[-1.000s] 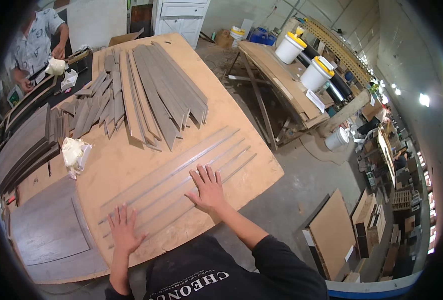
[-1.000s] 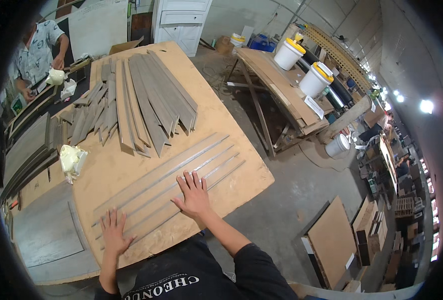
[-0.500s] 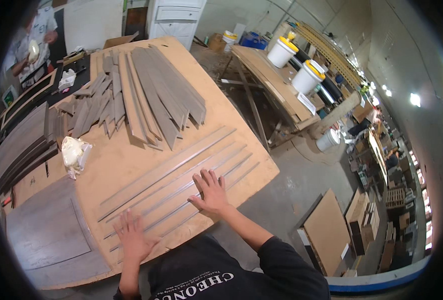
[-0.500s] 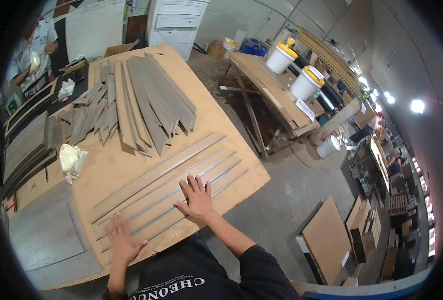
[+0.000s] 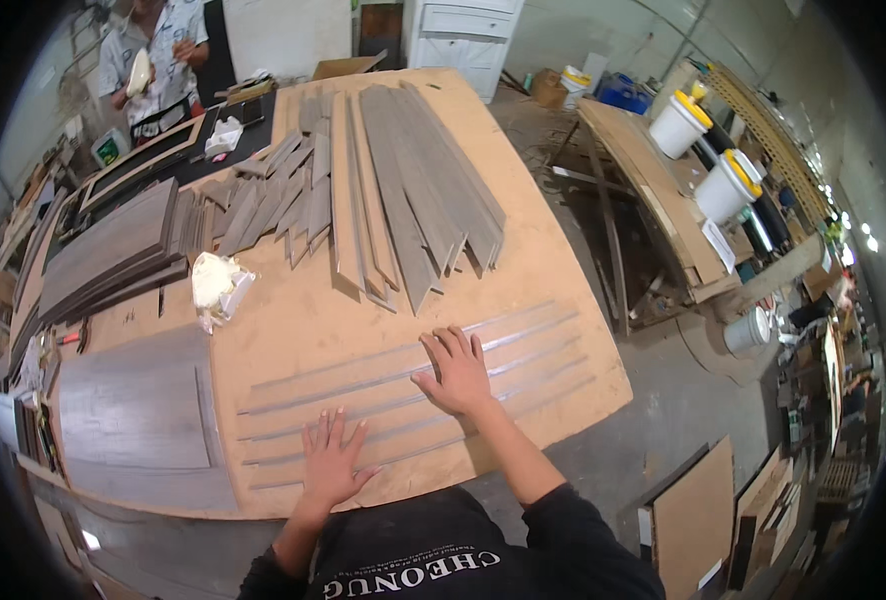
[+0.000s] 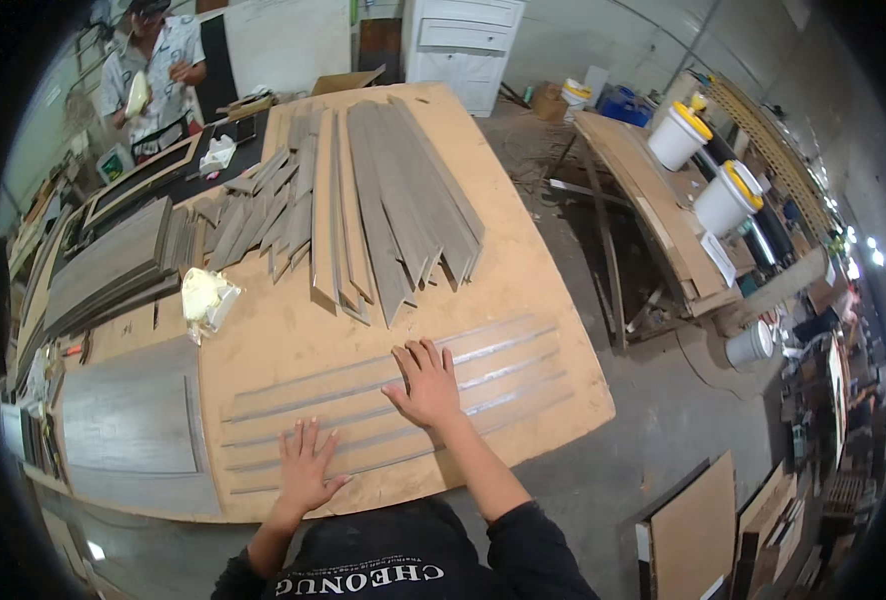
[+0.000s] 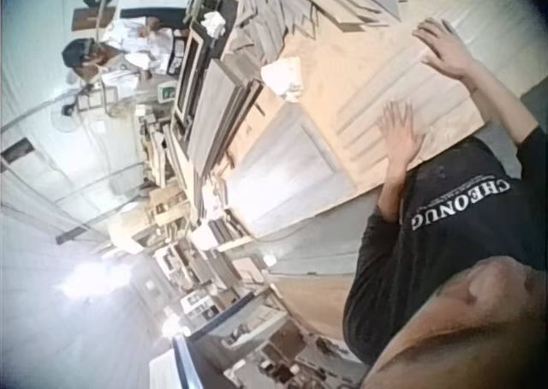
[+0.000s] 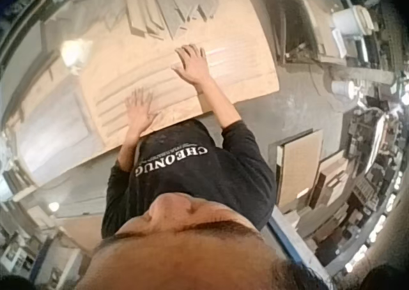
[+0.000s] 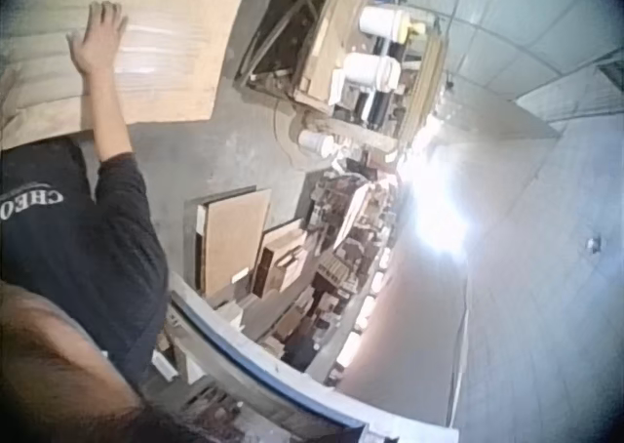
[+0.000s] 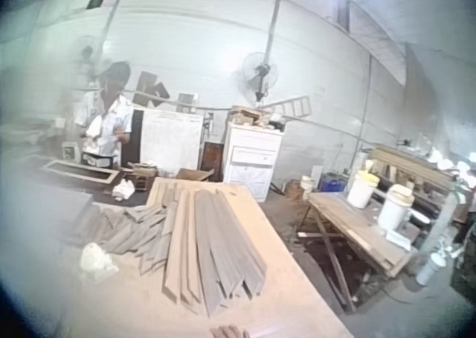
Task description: Applying adhesive to wood strips and using a pneumatic nail gun to assemble a wooden furniture panel.
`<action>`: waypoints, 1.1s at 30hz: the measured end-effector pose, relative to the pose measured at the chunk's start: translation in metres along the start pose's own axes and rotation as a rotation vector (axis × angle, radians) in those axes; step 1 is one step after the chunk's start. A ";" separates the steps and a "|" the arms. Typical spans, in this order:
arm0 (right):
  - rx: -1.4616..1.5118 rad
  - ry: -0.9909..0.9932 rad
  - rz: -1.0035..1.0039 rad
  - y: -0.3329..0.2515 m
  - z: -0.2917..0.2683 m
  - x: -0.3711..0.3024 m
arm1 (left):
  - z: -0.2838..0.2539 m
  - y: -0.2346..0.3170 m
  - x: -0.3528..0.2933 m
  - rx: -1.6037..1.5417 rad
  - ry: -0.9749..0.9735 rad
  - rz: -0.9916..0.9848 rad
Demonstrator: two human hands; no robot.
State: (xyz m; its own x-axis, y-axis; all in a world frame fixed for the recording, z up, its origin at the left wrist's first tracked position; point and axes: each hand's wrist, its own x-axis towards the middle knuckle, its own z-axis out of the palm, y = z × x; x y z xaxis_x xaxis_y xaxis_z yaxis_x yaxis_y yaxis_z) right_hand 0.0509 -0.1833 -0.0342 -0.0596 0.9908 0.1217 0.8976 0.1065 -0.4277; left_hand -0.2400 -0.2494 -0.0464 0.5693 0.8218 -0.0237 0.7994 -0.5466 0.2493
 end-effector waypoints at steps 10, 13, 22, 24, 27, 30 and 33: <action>0.129 0.113 0.022 0.014 0.002 0.014 | -0.043 -0.041 0.160 -0.487 0.380 0.044; 0.269 0.273 -0.007 0.015 -0.011 0.042 | -0.034 -0.072 0.244 -0.763 0.537 -0.186; 0.136 0.744 0.397 0.176 -0.025 0.148 | -0.014 -0.040 0.343 -0.563 0.295 -0.373; 0.337 0.662 0.489 0.178 -0.015 0.164 | -0.022 -0.028 0.353 -0.533 0.271 -0.426; 0.221 0.527 0.447 0.162 0.001 0.176 | -0.043 -0.017 0.373 -0.439 0.263 -0.401; 0.284 0.660 0.442 0.157 0.006 0.184 | -0.057 -0.005 0.388 -0.501 0.195 -0.399; 0.329 0.708 0.398 0.159 0.005 0.180 | -0.064 -0.012 0.380 -0.510 0.092 -0.363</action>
State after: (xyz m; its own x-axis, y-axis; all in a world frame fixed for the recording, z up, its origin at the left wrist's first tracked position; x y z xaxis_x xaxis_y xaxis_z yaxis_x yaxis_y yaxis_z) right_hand 0.1802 0.0126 -0.0847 0.6146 0.6861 0.3894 0.6161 -0.1091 -0.7801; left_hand -0.0456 0.0798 0.0039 0.2423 0.9632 -0.1159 0.7333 -0.1036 0.6720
